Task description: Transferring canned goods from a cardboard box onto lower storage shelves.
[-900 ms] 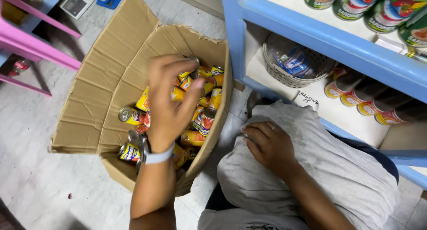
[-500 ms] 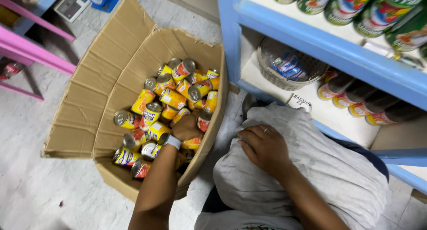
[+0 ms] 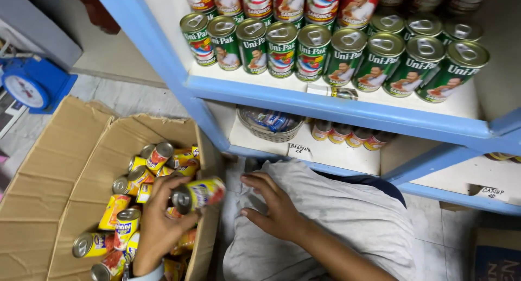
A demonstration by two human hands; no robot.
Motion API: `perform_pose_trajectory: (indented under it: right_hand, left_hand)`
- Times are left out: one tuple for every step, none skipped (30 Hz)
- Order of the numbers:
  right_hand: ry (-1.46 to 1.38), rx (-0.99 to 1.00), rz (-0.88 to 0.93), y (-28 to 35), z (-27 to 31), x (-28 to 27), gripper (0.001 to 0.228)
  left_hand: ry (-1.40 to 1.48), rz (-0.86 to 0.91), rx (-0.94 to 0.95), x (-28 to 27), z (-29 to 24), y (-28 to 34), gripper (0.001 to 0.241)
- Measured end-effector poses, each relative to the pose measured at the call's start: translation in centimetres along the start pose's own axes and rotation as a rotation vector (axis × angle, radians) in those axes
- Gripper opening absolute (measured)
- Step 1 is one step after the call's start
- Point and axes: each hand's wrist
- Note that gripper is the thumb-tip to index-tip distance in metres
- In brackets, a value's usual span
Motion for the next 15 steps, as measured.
perform_pose_trajectory:
  right_hand:
    - [0.005, -0.002, -0.008, -0.2, 0.3, -0.8, 0.053]
    - [-0.023, 0.003, 0.007, -0.3, 0.7, -1.5, 0.057]
    - [-0.052, 0.009, 0.023, -0.3, 1.0, -2.1, 0.061]
    - [-0.053, 0.007, 0.028, 0.0, 0.7, -3.0, 0.061]
    - [-0.099, 0.039, 0.037, 0.4, 0.4, -3.8, 0.060]
    - [-0.146, 0.072, 0.049, 0.8, 0.1, -4.6, 0.060]
    - [-0.148, 0.071, 0.056, 1.0, 0.0, -5.7, 0.060]
    - [-0.203, 0.104, 0.013, 1.2, -0.1, -6.7, 0.062]
    - [-0.259, 0.138, -0.031, 1.4, -0.2, -7.7, 0.064]
    - [-0.254, 0.139, -0.034, 1.2, 0.2, -8.8, 0.064]
    - [-0.249, 0.166, -0.103, 1.1, 0.6, -10.0, 0.067]
    - [-0.237, 0.188, -0.176, 0.7, 0.9, -11.3, 0.071]
    - [-0.227, 0.184, -0.184, 0.3, 1.0, -12.2, 0.071]
    - [-0.210, 0.171, -0.260, 0.0, 1.1, -13.1, 0.072]
    - [-0.193, 0.157, -0.337, -0.3, 1.3, -14.0, 0.073]
  left_hand:
    - [0.001, 0.002, 0.010, 0.2, -1.6, -0.9, 0.070]
    - [0.129, 0.113, 0.017, 0.4, -3.3, -1.5, 0.074]
    - [0.255, 0.225, 0.024, 0.5, -4.9, -2.1, 0.078]
    - [0.256, 0.220, 0.021, 1.2, -6.0, -2.8, 0.078]
    - [0.291, 0.243, 0.092, 1.9, -6.9, -3.6, 0.079]
    - [0.326, 0.265, 0.161, 2.7, -7.9, -4.2, 0.079]
    - [0.326, 0.259, 0.156, 3.4, -8.5, -5.1, 0.079]
    - [0.463, 0.307, 0.206, 4.1, -9.2, -6.1, 0.078]
    - [0.600, 0.354, 0.256, 4.8, -9.8, -7.1, 0.076]
    - [0.603, 0.357, 0.259, 5.6, -10.6, -7.8, 0.076]
    - [0.682, 0.378, 0.282, 6.4, -11.4, -8.6, 0.075]
    - [0.762, 0.399, 0.313, 7.3, -12.3, -9.7, 0.074]
    - [0.768, 0.402, 0.325, 8.0, -13.1, -10.5, 0.074]
    - [0.835, 0.410, 0.357, 8.8, -14.0, -11.3, 0.071]
    - [0.903, 0.418, 0.390, 9.5, -14.9, -12.0, 0.068]
Point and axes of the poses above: each hand's wrist, its own y-axis away from the middle knuckle, its own x-axis out of the palm, z = x × y, and after that the axes turned 1 degree about -z, right-handed
